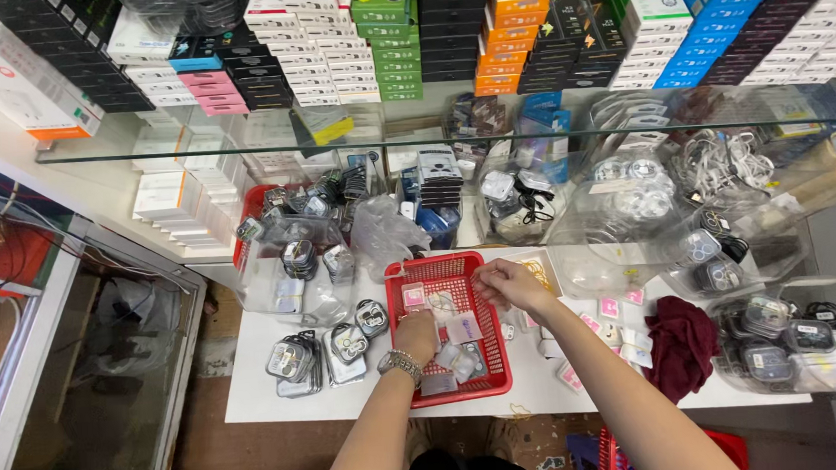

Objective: The person repeatedly picks up small packaged electronic accessories from a red basket, opens the plastic wrappers, removes the items, and places them on the counter. The person continues this process for multiple items throughout the clip.

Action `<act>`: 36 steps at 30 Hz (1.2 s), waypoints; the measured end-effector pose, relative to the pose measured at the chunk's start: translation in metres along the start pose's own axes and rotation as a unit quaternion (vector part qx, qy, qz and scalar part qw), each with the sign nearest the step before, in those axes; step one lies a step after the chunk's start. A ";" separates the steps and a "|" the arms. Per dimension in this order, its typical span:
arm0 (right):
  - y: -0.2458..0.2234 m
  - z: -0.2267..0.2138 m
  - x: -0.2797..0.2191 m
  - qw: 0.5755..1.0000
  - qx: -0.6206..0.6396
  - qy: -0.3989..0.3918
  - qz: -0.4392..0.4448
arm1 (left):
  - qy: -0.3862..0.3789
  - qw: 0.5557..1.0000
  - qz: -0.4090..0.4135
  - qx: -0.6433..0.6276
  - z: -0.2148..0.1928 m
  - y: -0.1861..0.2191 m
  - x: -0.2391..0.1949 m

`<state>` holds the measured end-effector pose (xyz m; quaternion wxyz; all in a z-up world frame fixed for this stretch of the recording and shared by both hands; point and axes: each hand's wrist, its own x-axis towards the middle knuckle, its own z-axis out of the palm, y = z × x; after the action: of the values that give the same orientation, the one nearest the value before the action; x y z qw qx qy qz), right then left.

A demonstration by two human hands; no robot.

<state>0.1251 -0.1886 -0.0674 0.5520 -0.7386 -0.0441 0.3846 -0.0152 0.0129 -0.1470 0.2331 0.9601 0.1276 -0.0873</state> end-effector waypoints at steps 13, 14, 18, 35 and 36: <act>0.006 -0.012 -0.036 0.988 -0.026 -0.117 -0.101 | -0.107 0.861 -0.040 -0.495 -0.075 0.049 -0.009; 0.001 -0.007 -0.037 0.989 -0.032 -0.108 -0.094 | -0.105 0.859 -0.028 -0.500 -0.083 0.055 -0.011; -0.018 0.004 -0.044 0.988 -0.036 -0.106 -0.105 | -0.078 0.863 0.021 -0.498 -0.106 0.075 -0.021; -0.086 0.022 -0.108 0.907 -0.244 0.126 -0.318 | 0.066 0.842 0.014 -0.535 -0.099 0.094 -0.018; -0.088 0.021 -0.109 0.905 -0.251 0.130 -0.318 | 0.069 0.849 0.013 -0.524 -0.097 0.098 -0.017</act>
<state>0.0675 -0.1919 0.0618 0.4427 -0.8426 -0.2996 0.0653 0.0074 -0.0288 -0.0167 0.6936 0.7001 0.1579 0.0621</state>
